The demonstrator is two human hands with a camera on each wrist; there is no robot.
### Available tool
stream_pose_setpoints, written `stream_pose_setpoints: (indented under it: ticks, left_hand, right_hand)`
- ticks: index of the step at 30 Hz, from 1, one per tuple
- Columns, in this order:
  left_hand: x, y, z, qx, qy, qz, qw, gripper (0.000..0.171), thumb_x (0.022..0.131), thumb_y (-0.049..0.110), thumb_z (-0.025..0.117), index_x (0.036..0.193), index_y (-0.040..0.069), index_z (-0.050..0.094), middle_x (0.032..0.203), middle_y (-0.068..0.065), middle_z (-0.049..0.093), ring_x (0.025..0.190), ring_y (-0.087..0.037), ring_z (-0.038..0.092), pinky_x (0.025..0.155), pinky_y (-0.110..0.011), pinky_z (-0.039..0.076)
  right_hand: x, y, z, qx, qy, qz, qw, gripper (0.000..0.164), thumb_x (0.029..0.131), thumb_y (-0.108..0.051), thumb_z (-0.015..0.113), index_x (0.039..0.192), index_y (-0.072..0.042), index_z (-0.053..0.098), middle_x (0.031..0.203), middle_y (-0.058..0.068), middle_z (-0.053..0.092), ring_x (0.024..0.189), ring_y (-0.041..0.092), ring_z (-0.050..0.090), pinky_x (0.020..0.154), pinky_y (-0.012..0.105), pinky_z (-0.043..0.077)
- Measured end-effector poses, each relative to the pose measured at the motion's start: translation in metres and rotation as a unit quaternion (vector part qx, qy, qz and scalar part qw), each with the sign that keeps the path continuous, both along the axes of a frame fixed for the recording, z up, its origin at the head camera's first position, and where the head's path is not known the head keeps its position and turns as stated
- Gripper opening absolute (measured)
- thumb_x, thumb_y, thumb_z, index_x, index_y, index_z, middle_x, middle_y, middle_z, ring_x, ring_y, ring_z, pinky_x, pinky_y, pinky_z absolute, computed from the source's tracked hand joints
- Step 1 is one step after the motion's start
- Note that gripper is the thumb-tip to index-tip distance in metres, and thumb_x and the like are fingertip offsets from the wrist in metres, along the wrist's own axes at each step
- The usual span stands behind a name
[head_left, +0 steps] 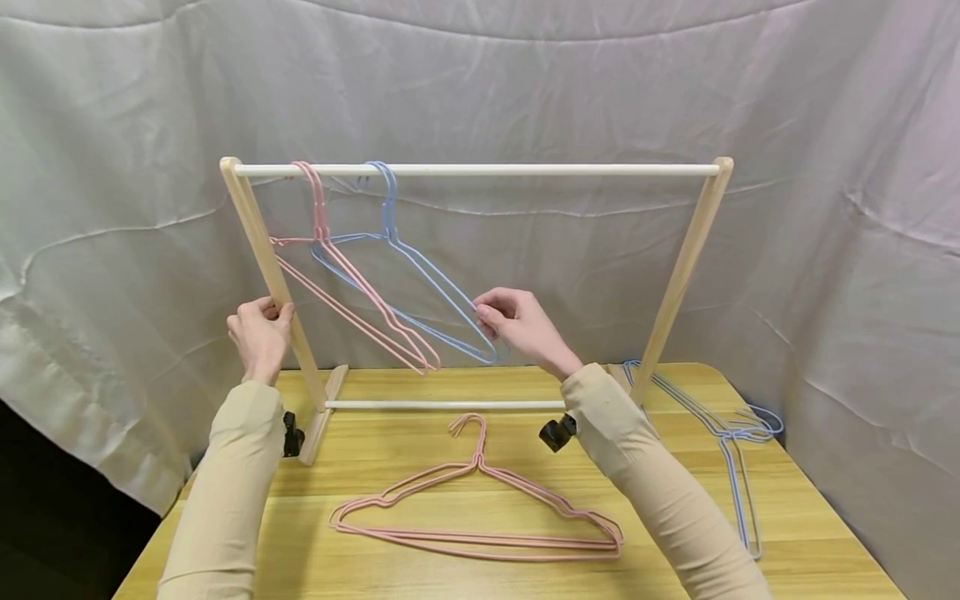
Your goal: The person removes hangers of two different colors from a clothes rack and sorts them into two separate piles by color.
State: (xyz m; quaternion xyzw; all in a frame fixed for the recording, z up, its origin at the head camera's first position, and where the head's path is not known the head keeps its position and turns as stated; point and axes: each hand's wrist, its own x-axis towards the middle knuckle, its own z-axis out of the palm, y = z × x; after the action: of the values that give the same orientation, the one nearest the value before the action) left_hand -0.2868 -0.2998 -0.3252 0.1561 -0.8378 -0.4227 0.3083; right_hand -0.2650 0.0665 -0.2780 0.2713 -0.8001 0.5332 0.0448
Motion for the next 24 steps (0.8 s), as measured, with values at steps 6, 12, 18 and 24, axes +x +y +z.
stream_pose_setpoints:
  ticks: [6,12,18,24]
  left_hand:
    - [0.0000,0.0002,-0.0002,0.000,-0.002,0.000,1.0000,0.028,0.099,0.021,0.062,0.108,-0.003,0.074,0.114,-0.026,0.072,0.120,-0.043,0.052,0.105,-0.051,0.038]
    - [-0.0005,0.0002,0.0005,-0.001,-0.001,0.005,1.0000,0.028,0.099,0.021,0.062,0.109,-0.002,0.074,0.114,-0.025,0.073,0.115,-0.043,0.058,0.104,-0.050,0.042]
    - [-0.0002,0.0003,0.0003,0.002,-0.006,0.003,1.0000,0.029,0.099,0.022,0.061,0.108,-0.003,0.073,0.114,-0.026,0.072,0.118,-0.042,0.054,0.104,-0.051,0.040]
    - [0.0001,0.0006,0.0005,0.002,-0.005,-0.001,1.0000,0.028,0.099,0.021,0.061,0.105,-0.004,0.073,0.114,-0.027,0.072,0.120,-0.042,0.050,0.104,-0.052,0.037]
  right_hand:
    - [-0.0017,0.0017,0.0003,-0.020,-0.003,-0.015,1.000,0.019,0.101,-0.003,0.054,0.111,0.009,0.064,0.075,0.002,0.055,0.065,0.011,0.049,0.061,0.021,0.042]
    - [-0.0029,0.0015,-0.0008,-0.050,0.015,-0.052,0.997,0.018,0.097,-0.007,0.064,0.108,0.007,0.067,0.081,0.004,0.065,0.067,0.007,0.052,0.063,0.019,0.042]
    - [-0.0021,-0.0002,-0.0004,-0.075,0.028,-0.078,0.994,0.014,0.095,-0.006,0.066,0.102,0.007,0.067,0.081,0.010,0.065,0.067,0.005,0.051,0.065,0.019,0.042]
    - [-0.0011,0.0012,0.0009,-0.097,0.034,-0.084,0.991,0.014,0.095,-0.003,0.065,0.101,0.009,0.066,0.077,-0.001,0.061,0.068,0.005,0.049,0.064,0.020,0.040]
